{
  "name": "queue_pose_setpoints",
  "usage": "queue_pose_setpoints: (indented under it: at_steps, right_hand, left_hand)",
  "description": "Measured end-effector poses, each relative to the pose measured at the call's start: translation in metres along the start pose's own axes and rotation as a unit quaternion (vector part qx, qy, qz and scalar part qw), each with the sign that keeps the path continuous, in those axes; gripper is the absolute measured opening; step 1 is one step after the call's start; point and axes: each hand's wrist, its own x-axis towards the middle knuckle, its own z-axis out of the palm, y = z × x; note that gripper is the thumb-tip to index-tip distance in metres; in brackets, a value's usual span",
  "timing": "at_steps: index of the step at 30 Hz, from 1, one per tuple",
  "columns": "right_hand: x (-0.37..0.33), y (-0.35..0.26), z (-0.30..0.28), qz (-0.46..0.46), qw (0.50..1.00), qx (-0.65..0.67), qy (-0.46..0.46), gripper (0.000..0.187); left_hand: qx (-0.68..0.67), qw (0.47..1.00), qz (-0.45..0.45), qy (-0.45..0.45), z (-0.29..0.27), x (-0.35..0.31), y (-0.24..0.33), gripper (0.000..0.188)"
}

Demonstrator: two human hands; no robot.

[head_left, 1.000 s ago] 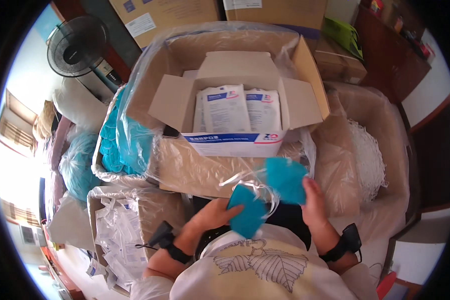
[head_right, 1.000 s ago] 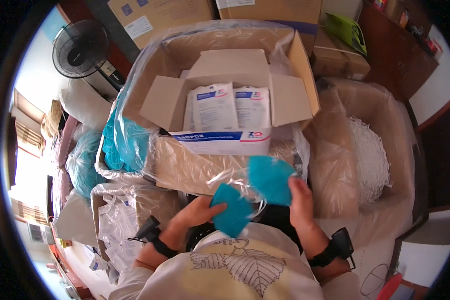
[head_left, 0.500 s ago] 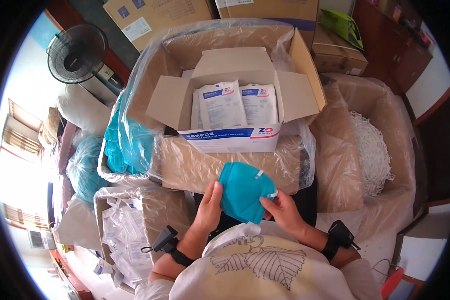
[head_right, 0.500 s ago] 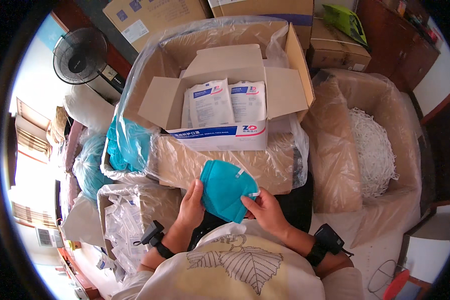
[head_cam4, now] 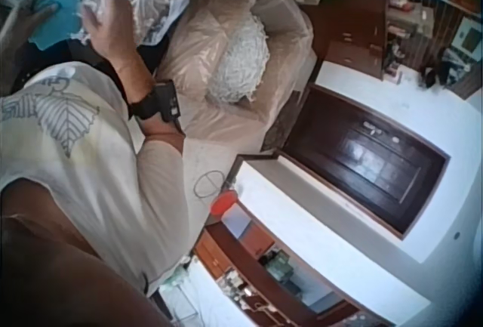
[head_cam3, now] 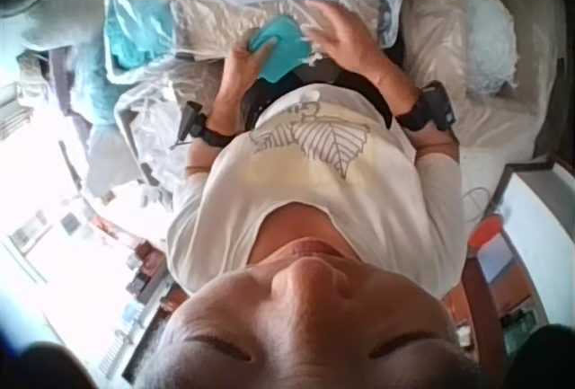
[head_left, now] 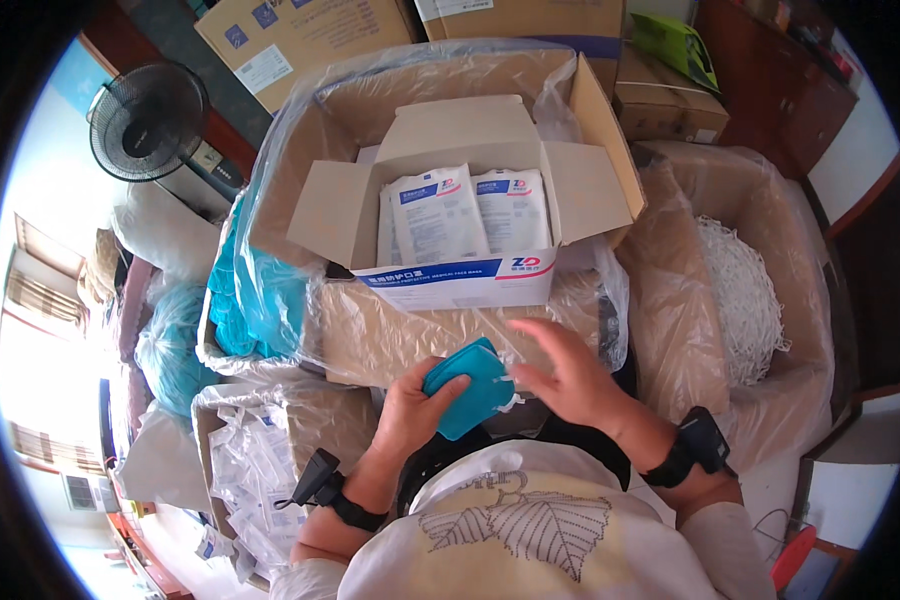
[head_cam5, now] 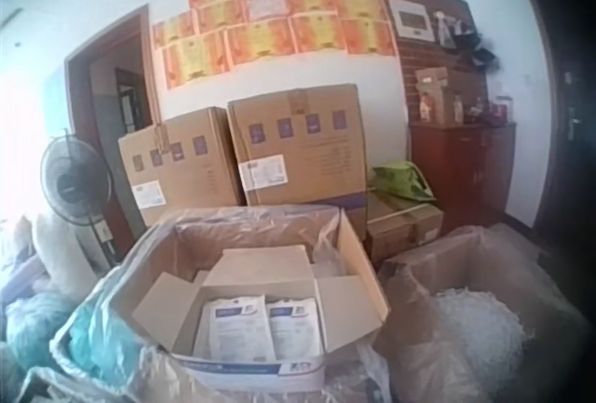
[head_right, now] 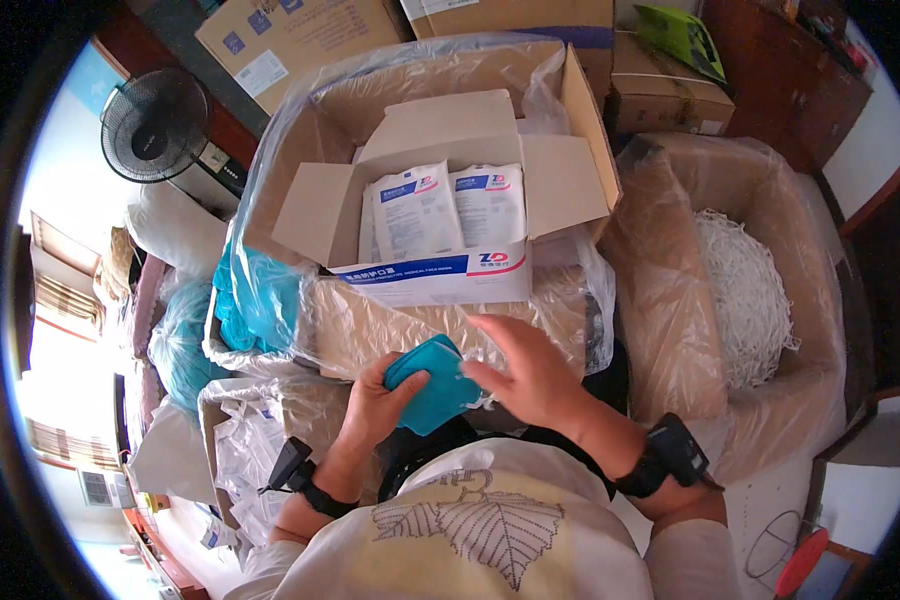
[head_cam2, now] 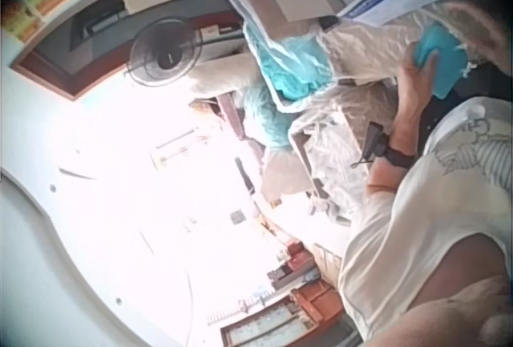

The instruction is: Removing medical face masks from packaging and sorting them into boxes.

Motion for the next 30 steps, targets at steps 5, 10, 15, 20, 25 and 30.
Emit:
queue_pose_setpoints:
  at_steps: [5, 10, 15, 20, 25, 30]
  right_hand:
    - [0.009, 0.007, 0.031, 0.085, 0.980, 0.090, -0.157, 0.023]
    - [0.008, 0.007, 0.039, 0.109, 0.985, 0.002, -0.132, 0.023]
    - [0.014, 0.003, 0.047, 0.009, 0.997, -0.058, -0.056, 0.019]
    - [0.012, -0.005, 0.051, -0.017, 0.999, -0.029, -0.018, 0.020]
    - [0.013, 0.006, 0.026, 0.158, 0.926, 0.208, -0.273, 0.026]
    - [0.009, 0.033, 0.012, 0.156, 0.911, 0.207, -0.322, 0.023]
  left_hand:
    - [-0.148, 0.987, -0.059, 0.033, 0.004, 0.002, 0.007, 0.028]
    - [-0.071, 0.997, 0.003, 0.028, -0.007, 0.014, -0.010, 0.028]
    - [0.324, 0.902, 0.272, 0.087, -0.001, 0.038, 0.036, 0.026]
    - [0.262, 0.948, 0.178, -0.008, 0.008, 0.053, 0.041, 0.026]
    - [0.264, 0.950, 0.169, -0.021, -0.025, 0.067, 0.045, 0.022]
    - [0.133, 0.980, 0.134, 0.059, -0.072, 0.060, 0.080, 0.025]
